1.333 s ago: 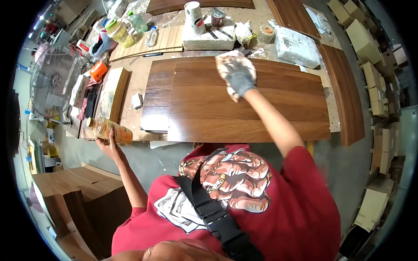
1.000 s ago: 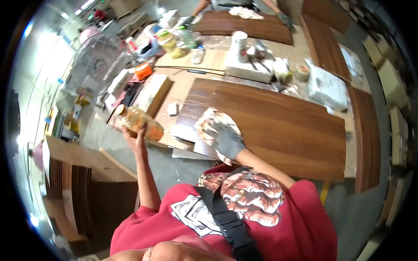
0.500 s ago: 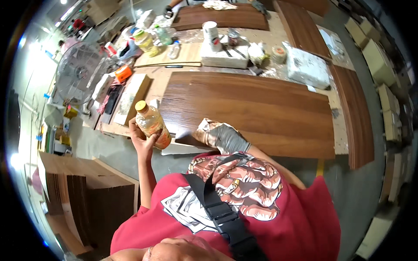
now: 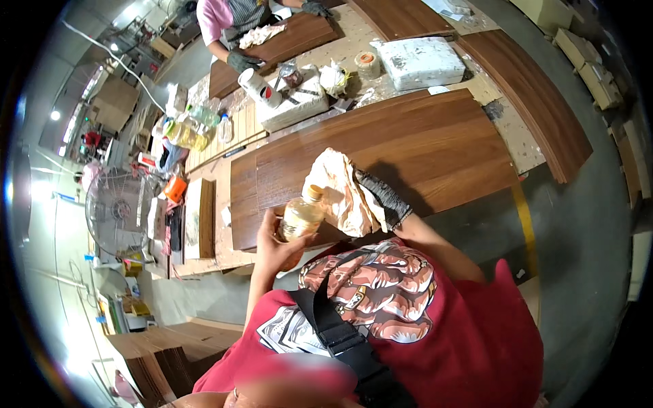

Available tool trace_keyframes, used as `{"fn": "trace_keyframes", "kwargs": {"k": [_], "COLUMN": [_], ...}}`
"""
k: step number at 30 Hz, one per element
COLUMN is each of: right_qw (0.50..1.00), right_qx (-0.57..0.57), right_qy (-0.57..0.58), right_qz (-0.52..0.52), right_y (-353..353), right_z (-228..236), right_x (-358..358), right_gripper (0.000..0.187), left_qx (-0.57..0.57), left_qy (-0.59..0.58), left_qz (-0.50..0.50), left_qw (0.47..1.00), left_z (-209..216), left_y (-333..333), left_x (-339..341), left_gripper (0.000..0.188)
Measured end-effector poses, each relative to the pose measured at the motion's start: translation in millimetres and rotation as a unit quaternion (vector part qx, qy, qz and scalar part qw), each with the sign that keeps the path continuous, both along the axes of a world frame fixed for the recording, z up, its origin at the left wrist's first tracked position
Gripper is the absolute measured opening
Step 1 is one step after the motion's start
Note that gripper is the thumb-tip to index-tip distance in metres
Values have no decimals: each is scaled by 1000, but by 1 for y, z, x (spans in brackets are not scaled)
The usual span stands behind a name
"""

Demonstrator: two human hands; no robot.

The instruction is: The person applies a liquid from a bottle onto a cloth and wipes a wooden panel. They repeatedly rub the surface, turn the panel over to clean the other side, and wipe the edges.

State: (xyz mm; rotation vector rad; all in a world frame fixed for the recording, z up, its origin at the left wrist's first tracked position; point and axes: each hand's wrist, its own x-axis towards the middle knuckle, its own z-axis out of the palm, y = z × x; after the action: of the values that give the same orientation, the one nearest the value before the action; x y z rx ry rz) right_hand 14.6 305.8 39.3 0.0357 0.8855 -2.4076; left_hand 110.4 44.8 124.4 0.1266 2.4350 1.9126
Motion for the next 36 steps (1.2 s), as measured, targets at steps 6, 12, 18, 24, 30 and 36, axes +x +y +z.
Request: {"fn": "trace_keyframes", "kwargs": {"k": [6, 12, 18, 24, 30, 36], "right_qw": [1000, 999, 998, 999, 998, 999], "right_qx": [-28, -43, -53, -46, -38, -34], "right_qy": [-6, -9, -12, -15, -16, -14], "right_qz": [-13, -16, -16, -17, -36, -32], "right_y": [-3, -8, -10, -7, 0, -1], "right_z": [-7, -6, -4, -8, -2, 1], "right_x": [8, 19, 27, 36, 36, 35], "right_gripper": [41, 41, 41, 41, 41, 41], "left_qx": [-179, -256, -346, -375, -383, -347], "left_qy": [26, 13, 5, -49, -45, -49], "left_qz": [-19, -40, -96, -122, -156, -114], "left_qw": [983, 966, 933, 918, 909, 930], "left_z": [4, 22, 40, 44, 51, 37], "left_y": [5, 13, 16, 13, 15, 12], "left_x": [-14, -20, -28, -39, -50, -39], "left_gripper": [62, 59, 58, 63, 59, 57]}}
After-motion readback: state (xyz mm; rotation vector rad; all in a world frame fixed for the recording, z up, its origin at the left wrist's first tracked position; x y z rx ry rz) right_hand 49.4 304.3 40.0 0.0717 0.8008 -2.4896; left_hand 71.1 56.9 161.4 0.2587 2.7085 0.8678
